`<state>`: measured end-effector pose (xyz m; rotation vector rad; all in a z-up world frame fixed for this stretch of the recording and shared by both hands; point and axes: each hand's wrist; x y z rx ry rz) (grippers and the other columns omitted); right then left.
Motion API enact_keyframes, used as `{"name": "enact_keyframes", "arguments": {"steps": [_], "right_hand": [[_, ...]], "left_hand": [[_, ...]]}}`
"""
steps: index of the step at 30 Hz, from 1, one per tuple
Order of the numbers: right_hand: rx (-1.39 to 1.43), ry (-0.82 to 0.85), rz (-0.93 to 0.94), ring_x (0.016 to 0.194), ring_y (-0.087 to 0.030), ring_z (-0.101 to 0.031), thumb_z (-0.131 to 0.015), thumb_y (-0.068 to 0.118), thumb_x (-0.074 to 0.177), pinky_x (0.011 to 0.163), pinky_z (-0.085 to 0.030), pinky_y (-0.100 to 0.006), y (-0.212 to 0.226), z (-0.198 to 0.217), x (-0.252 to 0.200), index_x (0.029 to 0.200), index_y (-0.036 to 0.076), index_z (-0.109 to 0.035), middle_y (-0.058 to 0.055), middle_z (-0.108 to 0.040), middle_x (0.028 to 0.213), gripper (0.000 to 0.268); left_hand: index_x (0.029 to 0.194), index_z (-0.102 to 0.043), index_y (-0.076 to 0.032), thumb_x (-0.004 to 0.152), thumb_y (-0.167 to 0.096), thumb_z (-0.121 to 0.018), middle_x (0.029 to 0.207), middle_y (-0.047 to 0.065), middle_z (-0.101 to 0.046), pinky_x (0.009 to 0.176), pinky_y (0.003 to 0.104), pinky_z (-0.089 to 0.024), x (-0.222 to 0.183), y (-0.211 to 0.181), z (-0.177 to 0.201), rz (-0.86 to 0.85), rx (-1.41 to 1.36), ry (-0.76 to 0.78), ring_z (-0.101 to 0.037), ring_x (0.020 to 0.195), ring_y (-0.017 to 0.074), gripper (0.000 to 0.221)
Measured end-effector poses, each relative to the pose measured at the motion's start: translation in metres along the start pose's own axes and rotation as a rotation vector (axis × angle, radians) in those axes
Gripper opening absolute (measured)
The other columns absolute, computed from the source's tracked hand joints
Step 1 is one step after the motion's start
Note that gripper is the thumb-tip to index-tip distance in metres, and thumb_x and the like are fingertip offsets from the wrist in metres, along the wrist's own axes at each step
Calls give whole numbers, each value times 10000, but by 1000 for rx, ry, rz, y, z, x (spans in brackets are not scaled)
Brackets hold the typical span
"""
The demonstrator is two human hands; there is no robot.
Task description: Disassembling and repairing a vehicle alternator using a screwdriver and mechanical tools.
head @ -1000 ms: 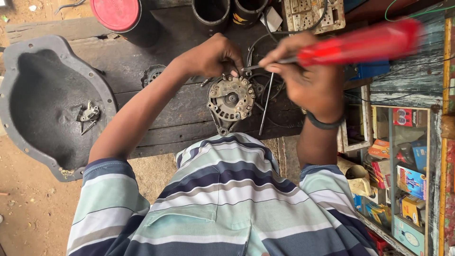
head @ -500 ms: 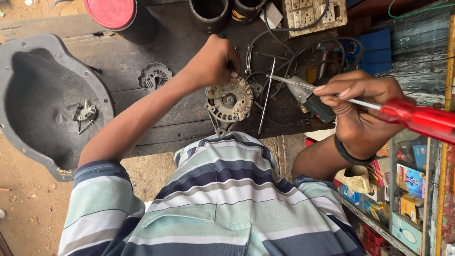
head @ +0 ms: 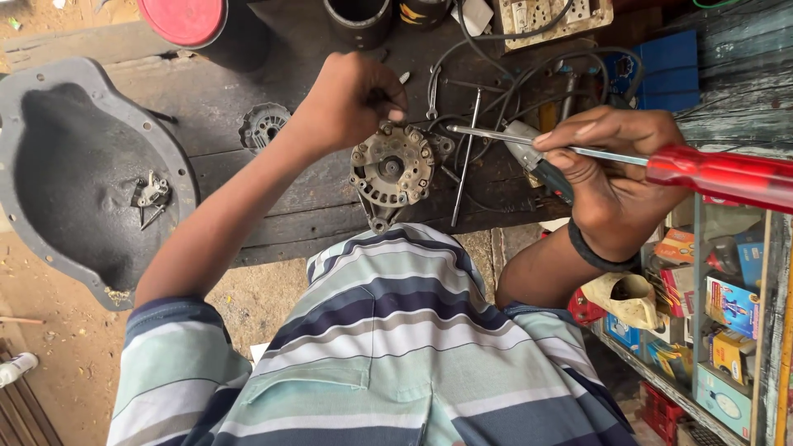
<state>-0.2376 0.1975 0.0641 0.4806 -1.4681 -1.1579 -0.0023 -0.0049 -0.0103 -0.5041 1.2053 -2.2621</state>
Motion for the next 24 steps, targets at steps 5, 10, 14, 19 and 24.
{"name": "enact_keyframes", "arguments": {"steps": [5, 10, 14, 19, 24], "right_hand": [[-19, -6, -45, 891, -252, -747, -802, -63, 985, 821, -633, -327, -2, -2, 1, 1171, -11, -514, -213, -711, 967, 347], [107, 44, -99, 905, -230, -735, -770, 12, 996, 821, -629, -326, -20, -9, 23, 1147, -20, -561, -176, -665, 1038, 260], [237, 168, -88, 968, -228, -731, -698, 112, 1093, 997, -617, -380, -75, -6, 34, 1190, -12, -571, -143, -686, 1038, 202], [250, 98, -315, 728, -176, -648, -686, 111, 1080, 708, -573, -340, -168, 3, 27, 1108, -1, -645, -87, -643, 840, 122], [-269, -92, -463, 552, -145, -532, -765, 148, 999, 515, -436, -299, -304, 44, -24, 879, 46, -692, -33, -573, 659, 173]], "left_hand": [[905, -768, -23, 812, 6, -832, 820, 102, -773, 639, 287, -574, -5, -15, 7, 45, -52, 20, -762, 730, 136, 117], [913, -750, -13, 850, 11, -805, 838, 86, -781, 648, 272, -589, -11, -23, 15, 44, -83, 15, -769, 761, 116, 87], [933, -727, 2, 892, -4, -796, 861, 75, -771, 686, 260, -606, -23, -24, 19, 37, -177, -20, -759, 810, 110, 80], [976, -706, 15, 931, 20, -771, 916, 90, -760, 765, 266, -587, -35, -9, 32, 118, -323, -64, -727, 891, 139, 79], [1015, -615, 5, 982, 39, -690, 1069, 135, -729, 940, 304, -583, -57, 6, 38, 96, -686, -127, -711, 1150, 204, 88]]}}
Point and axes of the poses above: each hand's wrist, its own x-axis towards the middle knuckle, its own z-axis out of the back of the hand, y = z × x
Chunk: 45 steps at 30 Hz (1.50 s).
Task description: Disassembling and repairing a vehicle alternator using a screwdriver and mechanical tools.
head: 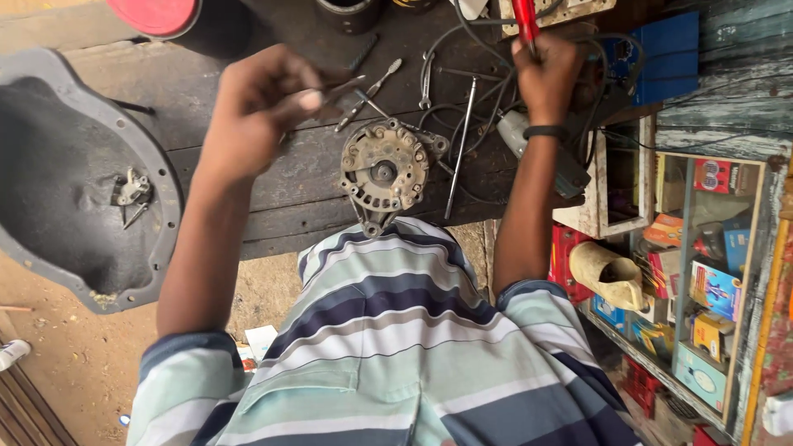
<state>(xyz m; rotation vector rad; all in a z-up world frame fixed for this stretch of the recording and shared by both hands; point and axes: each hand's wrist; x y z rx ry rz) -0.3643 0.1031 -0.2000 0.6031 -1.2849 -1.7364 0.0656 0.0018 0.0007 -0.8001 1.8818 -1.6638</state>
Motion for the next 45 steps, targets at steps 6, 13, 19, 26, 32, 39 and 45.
{"name": "enact_keyframes", "arguments": {"steps": [6, 13, 19, 26, 32, 39, 45], "right_hand": [[-366, -219, 180, 672, -95, -609, -883, 158, 978, 611, -454, -264, -65, 42, -62, 913, 47, -766, 1, -710, 788, 174], [82, -434, -652, 412, -75, -454, -775, 162, 951, 383, -309, -258, -40, 83, -118, 965, 45, -726, -14, -570, 603, 128], [-338, -130, -344, 595, -75, -628, -758, 59, 931, 517, -442, -235, -16, 70, -84, 1002, 33, -773, -44, -700, 726, 77], [239, 189, -291, 689, -106, -609, -721, 181, 1033, 608, -498, -273, 81, 21, -63, 1215, 26, -687, -21, -679, 878, 242], [299, 437, 16, 890, -118, -745, -594, 193, 1059, 708, -646, -276, 181, -21, -79, 1358, -8, -550, -100, -684, 1133, 362], [-327, -211, 148, 834, -272, -767, -715, -68, 913, 715, -619, -399, -50, 10, -28, 1020, -13, -755, -193, -768, 938, 127], [-734, -145, 191, 681, -404, -676, -826, 39, 910, 617, -598, -456, -164, 5, 10, 901, 28, -791, -237, -700, 768, 38]], "left_hand": [[1088, -560, -89, 1063, -154, -603, 1123, 170, -744, 1033, 499, -605, -31, 38, 9, 46, -580, -159, -722, 1229, 335, 81], [1113, -577, -69, 1142, -285, -524, 764, 78, -596, 688, 352, -476, -39, 90, 15, 267, -750, -418, -554, 667, 196, 223], [1094, -615, -69, 1123, -266, -528, 765, 32, -569, 589, 290, -377, 5, 77, 4, 520, -375, -359, -482, 628, 131, 217], [1387, -616, -55, 999, -383, -676, 933, -1, -602, 679, 266, -415, 88, 48, -26, 433, -27, 268, -535, 789, 102, 511], [1090, -623, -25, 1002, -450, -681, 914, 23, -650, 729, 292, -476, 139, 83, -77, 478, -15, 356, -594, 822, 125, 437], [887, -628, 22, 1074, -647, -524, 824, 144, -654, 768, 382, -530, 153, 59, -69, 367, -207, 254, -632, 795, 230, 702], [1019, -663, 139, 993, -734, -347, 915, 232, -625, 681, 371, -460, 146, 46, -37, 261, -454, 156, -555, 758, 290, 929]]}}
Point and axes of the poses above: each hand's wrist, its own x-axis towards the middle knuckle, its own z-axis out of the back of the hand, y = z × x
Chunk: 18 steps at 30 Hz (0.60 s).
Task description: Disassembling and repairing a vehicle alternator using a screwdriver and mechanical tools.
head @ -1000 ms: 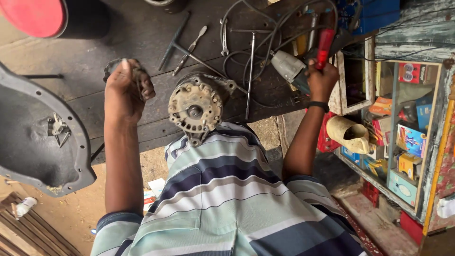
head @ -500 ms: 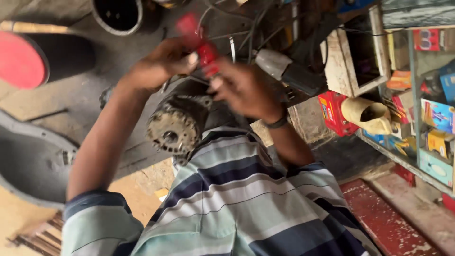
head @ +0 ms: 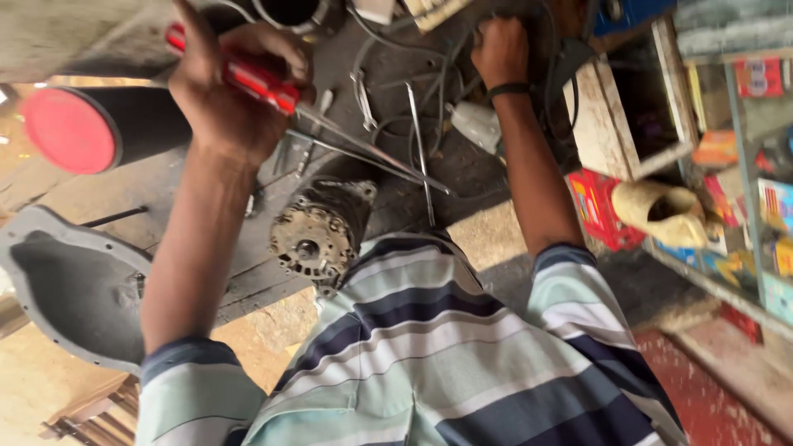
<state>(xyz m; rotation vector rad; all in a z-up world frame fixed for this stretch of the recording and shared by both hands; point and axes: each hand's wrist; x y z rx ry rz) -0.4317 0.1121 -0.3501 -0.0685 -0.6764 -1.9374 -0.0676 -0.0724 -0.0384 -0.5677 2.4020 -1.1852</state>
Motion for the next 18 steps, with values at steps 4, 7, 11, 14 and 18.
{"name": "enact_keyframes", "arguments": {"steps": [4, 7, 11, 14, 18], "right_hand": [[-197, 121, -6, 713, -383, -698, -841, 115, 828, 647, -597, -470, 11, 2, 4, 886, 83, -800, -208, -713, 803, 78], [-344, 126, -69, 683, -367, -711, -862, 190, 730, 640, -593, -484, 22, 4, 12, 831, 95, -796, -191, -721, 769, 153], [-476, 240, -192, 718, -362, -723, -864, 245, 747, 640, -590, -466, 30, -3, 6, 799, 110, -782, -172, -726, 770, 166], [-503, 229, -194, 711, -389, -722, -892, 306, 626, 578, -581, -477, 37, 10, 10, 751, 94, -771, -177, -728, 723, 274], [-214, 5, -182, 689, -336, -725, -819, 211, 824, 629, -584, -421, 68, 64, 11, 843, 112, -795, -164, -736, 762, 104]], "left_hand": [[955, -666, 110, 995, -733, -332, 860, 205, -608, 627, 349, -433, -32, -16, -3, -78, -272, -110, -523, 713, 273, 908], [952, -662, 83, 982, -743, -339, 866, 177, -597, 611, 328, -413, -51, -21, 1, -142, -454, -195, -492, 712, 239, 887], [948, -632, 29, 998, -755, -404, 873, 127, -566, 585, 263, -349, -90, -10, 24, -245, -659, -290, -419, 675, 172, 818], [915, -589, -15, 1005, -763, -440, 876, 83, -520, 573, 224, -307, -117, 6, 44, -310, -790, -349, -391, 690, 145, 768], [983, -629, -23, 980, -726, -467, 892, 70, -508, 572, 220, -324, -139, 12, 21, -445, -877, -398, -408, 704, 136, 721]]}}
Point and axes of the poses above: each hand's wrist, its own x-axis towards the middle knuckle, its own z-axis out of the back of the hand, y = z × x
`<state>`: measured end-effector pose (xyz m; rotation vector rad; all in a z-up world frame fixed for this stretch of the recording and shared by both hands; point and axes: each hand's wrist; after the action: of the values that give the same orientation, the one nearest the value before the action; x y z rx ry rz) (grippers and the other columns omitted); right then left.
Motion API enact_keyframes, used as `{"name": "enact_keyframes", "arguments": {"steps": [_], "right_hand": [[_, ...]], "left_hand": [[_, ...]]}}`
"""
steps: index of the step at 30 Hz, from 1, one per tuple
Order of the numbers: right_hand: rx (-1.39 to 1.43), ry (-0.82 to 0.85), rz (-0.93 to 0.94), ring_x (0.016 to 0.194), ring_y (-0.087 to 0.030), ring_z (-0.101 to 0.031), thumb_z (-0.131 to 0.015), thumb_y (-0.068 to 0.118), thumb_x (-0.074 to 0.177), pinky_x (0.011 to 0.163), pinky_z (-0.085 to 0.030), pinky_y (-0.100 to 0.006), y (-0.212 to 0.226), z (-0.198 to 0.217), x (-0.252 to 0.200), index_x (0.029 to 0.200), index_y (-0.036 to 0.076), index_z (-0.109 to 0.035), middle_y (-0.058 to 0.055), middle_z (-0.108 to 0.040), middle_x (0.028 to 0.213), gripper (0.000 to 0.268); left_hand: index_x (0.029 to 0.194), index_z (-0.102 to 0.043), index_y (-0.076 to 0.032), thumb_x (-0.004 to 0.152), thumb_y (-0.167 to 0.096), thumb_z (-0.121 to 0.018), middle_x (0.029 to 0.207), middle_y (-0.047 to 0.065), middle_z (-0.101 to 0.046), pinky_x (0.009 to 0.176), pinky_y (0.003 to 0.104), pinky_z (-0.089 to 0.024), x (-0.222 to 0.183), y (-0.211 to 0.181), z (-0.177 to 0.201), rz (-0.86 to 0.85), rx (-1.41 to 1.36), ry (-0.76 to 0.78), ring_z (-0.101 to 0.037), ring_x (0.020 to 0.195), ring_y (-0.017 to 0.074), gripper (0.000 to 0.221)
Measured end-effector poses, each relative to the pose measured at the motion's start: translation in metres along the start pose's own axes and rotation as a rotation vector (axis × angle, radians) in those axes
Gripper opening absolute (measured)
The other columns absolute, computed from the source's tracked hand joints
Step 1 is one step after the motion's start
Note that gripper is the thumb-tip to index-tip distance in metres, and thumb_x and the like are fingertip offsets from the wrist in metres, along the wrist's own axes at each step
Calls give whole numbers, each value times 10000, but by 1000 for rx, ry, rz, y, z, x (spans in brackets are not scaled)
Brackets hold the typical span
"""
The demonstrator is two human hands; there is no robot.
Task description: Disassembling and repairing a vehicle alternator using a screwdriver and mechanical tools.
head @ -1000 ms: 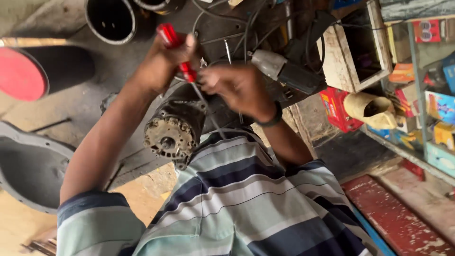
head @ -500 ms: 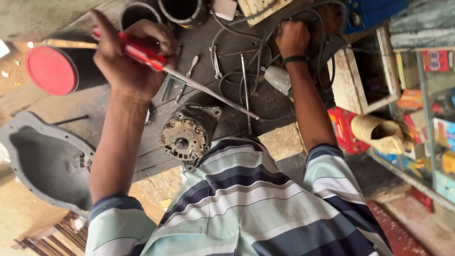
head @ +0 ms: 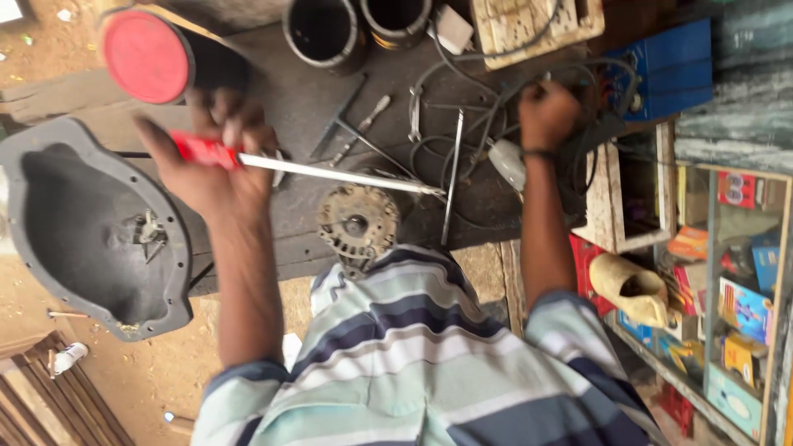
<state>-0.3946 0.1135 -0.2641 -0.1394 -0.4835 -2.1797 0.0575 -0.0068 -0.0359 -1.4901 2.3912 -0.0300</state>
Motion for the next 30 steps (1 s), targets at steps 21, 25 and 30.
{"name": "enact_keyframes", "arguments": {"steps": [21, 25, 30], "right_hand": [[487, 461, 1137, 683, -281, -676, -734, 86, 894, 596, -504, -397, 370, 274, -168, 981, 52, -681, -96, -619, 755, 107], [793, 927, 833, 699, -214, -713, -742, 209, 1018, 627, -536, -339, 362, 277, -197, 1119, 63, -700, -94, -705, 817, 182], [829, 1322, 513, 605, -109, -655, -800, 206, 885, 550, -537, -284, 353, 264, -226, 1256, 48, -579, -53, -735, 803, 460]], "left_hand": [[1206, -683, -3, 958, -630, -500, 1179, 209, -606, 1110, 444, -454, -161, 13, 54, 5, -291, -20, -548, 1175, 349, 699], [890, -609, -33, 966, -575, -547, 877, 133, -534, 810, 409, -447, -174, -2, 95, -30, -297, -195, -503, 871, 284, 550], [758, -525, -65, 987, -560, -590, 733, 75, -442, 608, 354, -350, -194, -18, 132, -27, -199, -338, -420, 714, 228, 549]]}}
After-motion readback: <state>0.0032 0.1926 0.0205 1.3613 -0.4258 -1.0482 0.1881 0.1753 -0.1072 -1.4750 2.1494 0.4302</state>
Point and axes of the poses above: each hand's wrist, its own x-axis towards the middle knuckle, its own z-axis out of the back of the hand, y = z × x
